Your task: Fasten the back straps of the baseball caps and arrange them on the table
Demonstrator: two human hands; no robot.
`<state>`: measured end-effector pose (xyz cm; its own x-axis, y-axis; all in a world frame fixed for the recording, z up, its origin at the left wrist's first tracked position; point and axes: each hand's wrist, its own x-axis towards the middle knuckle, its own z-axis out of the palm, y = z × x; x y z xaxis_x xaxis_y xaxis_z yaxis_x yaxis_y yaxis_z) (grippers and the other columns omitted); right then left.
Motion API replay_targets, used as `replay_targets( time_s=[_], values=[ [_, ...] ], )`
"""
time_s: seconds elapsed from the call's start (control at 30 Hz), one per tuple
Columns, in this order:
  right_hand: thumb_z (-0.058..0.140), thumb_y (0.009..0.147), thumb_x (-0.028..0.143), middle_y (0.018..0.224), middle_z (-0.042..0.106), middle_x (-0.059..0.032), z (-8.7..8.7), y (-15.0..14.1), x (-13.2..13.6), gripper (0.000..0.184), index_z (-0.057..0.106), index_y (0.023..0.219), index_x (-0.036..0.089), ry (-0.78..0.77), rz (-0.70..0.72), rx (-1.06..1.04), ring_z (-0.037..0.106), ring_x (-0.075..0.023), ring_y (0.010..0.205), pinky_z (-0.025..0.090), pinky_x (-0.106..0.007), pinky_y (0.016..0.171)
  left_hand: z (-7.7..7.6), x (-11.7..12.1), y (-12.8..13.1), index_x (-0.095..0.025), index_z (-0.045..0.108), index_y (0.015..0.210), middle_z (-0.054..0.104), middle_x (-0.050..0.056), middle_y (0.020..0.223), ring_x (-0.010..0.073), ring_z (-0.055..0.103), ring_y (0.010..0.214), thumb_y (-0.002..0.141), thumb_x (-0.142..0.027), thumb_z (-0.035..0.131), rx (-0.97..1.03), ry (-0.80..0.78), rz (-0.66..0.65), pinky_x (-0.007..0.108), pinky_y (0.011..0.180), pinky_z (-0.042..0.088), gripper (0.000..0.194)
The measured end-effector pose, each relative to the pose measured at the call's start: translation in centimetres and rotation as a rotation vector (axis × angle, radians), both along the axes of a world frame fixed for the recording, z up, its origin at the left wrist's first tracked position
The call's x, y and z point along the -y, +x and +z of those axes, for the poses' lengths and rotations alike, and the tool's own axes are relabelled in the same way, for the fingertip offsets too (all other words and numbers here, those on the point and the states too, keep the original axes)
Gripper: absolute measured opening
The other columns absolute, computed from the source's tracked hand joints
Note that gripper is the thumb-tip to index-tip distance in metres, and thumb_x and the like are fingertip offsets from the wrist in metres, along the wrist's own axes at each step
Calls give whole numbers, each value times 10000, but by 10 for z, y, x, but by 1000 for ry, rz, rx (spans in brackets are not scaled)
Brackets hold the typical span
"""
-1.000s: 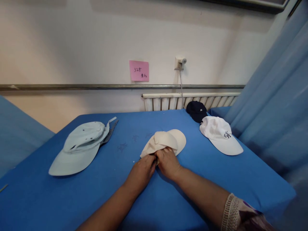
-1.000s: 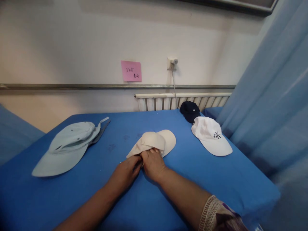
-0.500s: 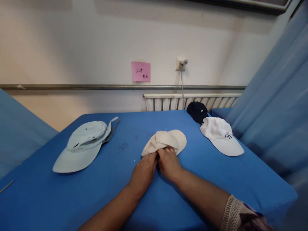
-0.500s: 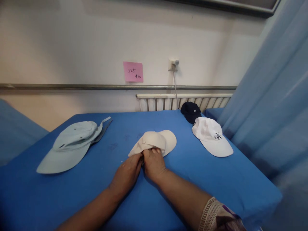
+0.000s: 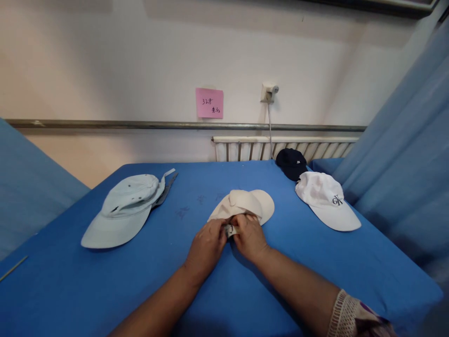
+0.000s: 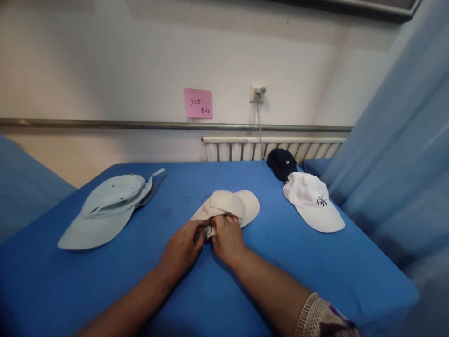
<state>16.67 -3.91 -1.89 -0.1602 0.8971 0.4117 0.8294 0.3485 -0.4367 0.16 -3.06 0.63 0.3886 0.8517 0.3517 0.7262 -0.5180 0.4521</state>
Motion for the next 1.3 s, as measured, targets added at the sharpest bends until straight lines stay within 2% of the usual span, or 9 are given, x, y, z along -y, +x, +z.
replay_targets(
  time_s=[0.1,0.23,0.33,0.47,0.67,0.83,1.0,1.17,1.3],
  values=[
    [585,667,63,937,657,-62,0,2,0,303,547,939,190,8,-18,-40,563,-248,924,366,-364,874,2,-6,-8,-201,592,1082,678,63,920,236,647,867,876,-232,513,81,-78,67,363,814,487,223],
    [574,687,73,922,653,-63,-2,2,-1,267,543,927,187,20,8,-29,564,-244,910,369,-361,862,1,-5,-5,-210,568,1142,692,42,968,198,661,857,873,-271,545,175,-181,-47,319,802,503,277],
    [562,718,88,902,648,-69,-4,1,-2,224,547,922,179,29,36,11,563,-244,895,371,-362,847,1,-1,2,-216,579,1123,694,44,1003,197,661,892,856,-221,558,136,-188,-110,321,822,499,268],
    [561,716,85,900,647,-77,-7,0,-2,220,557,919,169,39,46,50,561,-248,894,370,-366,836,3,1,3,-210,562,1145,698,50,1030,203,661,935,866,-170,539,53,-199,-94,332,842,495,283],
    [551,727,63,910,657,-79,-5,-4,-1,231,568,933,167,21,45,73,565,-249,908,367,-363,840,0,5,4,-179,552,1120,684,102,1044,256,643,982,897,-144,470,-156,-108,-75,389,854,490,240],
    [542,743,80,882,649,-74,-5,-5,0,201,564,919,173,5,33,70,564,-246,895,363,-361,838,-5,3,9,-177,538,1064,674,85,996,229,648,949,831,-85,512,-74,-89,-75,354,839,501,252],
    [550,721,87,884,646,-70,-4,-2,0,212,561,915,173,0,24,49,561,-245,895,366,-362,842,-6,3,10,-186,531,1078,676,71,973,209,664,908,877,-109,474,-28,-46,-79,343,812,518,223],
    [553,717,77,884,651,-65,-5,-2,0,227,565,923,172,-2,15,47,563,-243,898,360,-360,855,-7,8,10,-181,518,1142,675,95,1066,224,657,981,920,-125,437,-84,104,-85,381,870,521,243],
    [535,746,78,875,654,-78,-4,-4,1,191,569,909,171,-7,-5,61,568,-247,897,361,-358,847,-10,9,10,-160,499,1206,692,108,1048,236,671,971,930,-141,433,-134,144,-73,390,852,539,285]
  ],
)
